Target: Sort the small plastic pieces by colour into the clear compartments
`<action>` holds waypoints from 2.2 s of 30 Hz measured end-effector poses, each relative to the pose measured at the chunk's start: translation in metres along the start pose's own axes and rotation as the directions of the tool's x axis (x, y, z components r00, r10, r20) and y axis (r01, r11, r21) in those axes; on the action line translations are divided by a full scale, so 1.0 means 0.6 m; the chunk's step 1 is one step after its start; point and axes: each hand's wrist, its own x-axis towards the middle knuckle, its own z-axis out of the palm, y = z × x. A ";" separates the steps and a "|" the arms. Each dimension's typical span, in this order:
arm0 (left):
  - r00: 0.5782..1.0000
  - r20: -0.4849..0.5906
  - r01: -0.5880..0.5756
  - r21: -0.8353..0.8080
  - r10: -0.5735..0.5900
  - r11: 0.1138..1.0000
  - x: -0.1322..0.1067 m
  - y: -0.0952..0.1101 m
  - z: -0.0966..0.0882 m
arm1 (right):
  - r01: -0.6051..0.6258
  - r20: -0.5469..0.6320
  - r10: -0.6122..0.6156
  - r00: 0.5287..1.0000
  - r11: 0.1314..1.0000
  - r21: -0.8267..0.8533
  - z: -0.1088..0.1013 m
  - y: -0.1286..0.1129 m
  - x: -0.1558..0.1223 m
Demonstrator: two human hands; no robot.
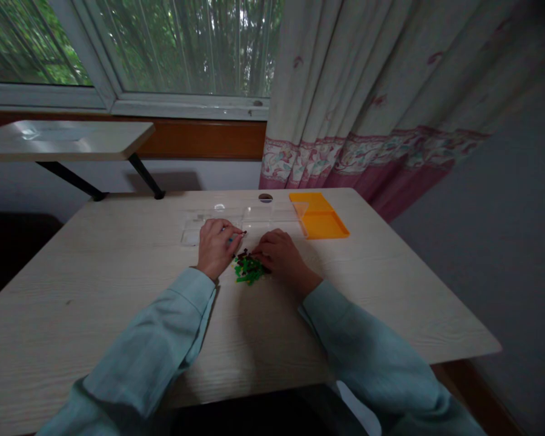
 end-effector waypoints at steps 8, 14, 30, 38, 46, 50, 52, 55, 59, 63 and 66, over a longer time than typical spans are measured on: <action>1.000 -0.007 0.019 0.011 -0.019 1.000 0.004 -0.004 0.003 | 0.014 0.083 -0.008 0.997 0.997 -0.076 -0.013 -0.025 -0.002; 1.000 -0.015 0.000 0.008 0.000 1.000 0.009 -0.005 0.009 | 0.004 0.099 0.005 0.995 0.996 -0.093 -0.008 -0.027 -0.001; 1.000 0.015 0.019 0.031 -0.019 0.999 0.008 -0.007 0.006 | -0.122 -0.136 0.119 0.984 0.992 -0.013 -0.002 0.002 0.000; 0.999 0.044 -0.001 0.041 -0.001 0.999 0.008 -0.008 0.011 | -0.195 -0.171 0.193 0.966 0.981 0.003 0.001 0.015 0.003; 0.997 0.056 -0.060 0.027 0.058 0.998 0.006 -0.007 0.011 | -0.230 -0.166 0.238 0.957 0.971 0.062 -0.002 0.014 0.004; 0.992 0.062 -0.112 -0.016 0.113 0.994 0.005 -0.001 0.008 | -0.243 -0.202 0.286 0.937 0.946 0.214 -0.005 0.016 0.005; 0.985 0.079 -0.154 -0.036 0.156 0.987 0.005 0.004 0.006 | -0.244 -0.193 0.315 0.929 0.916 0.319 -0.007 0.016 0.006; 0.972 0.084 -0.218 -0.042 0.221 0.975 0.004 0.011 0.004 | -0.273 -0.139 0.371 0.918 0.847 0.456 -0.006 0.013 0.008; 0.963 0.077 -0.259 -0.026 0.260 0.966 0.004 0.013 0.004 | -0.266 -0.109 0.379 0.919 0.800 0.538 0.001 0.008 0.009; 0.962 0.092 -0.253 -0.043 0.255 0.967 0.003 0.011 0.004 | -0.267 -0.088 0.372 0.924 0.794 0.546 0.010 0.006 0.008; 0.963 0.113 -0.243 -0.046 0.246 0.969 0.003 0.011 0.004 | -0.281 -0.077 0.379 0.922 0.793 0.541 0.012 0.004 0.007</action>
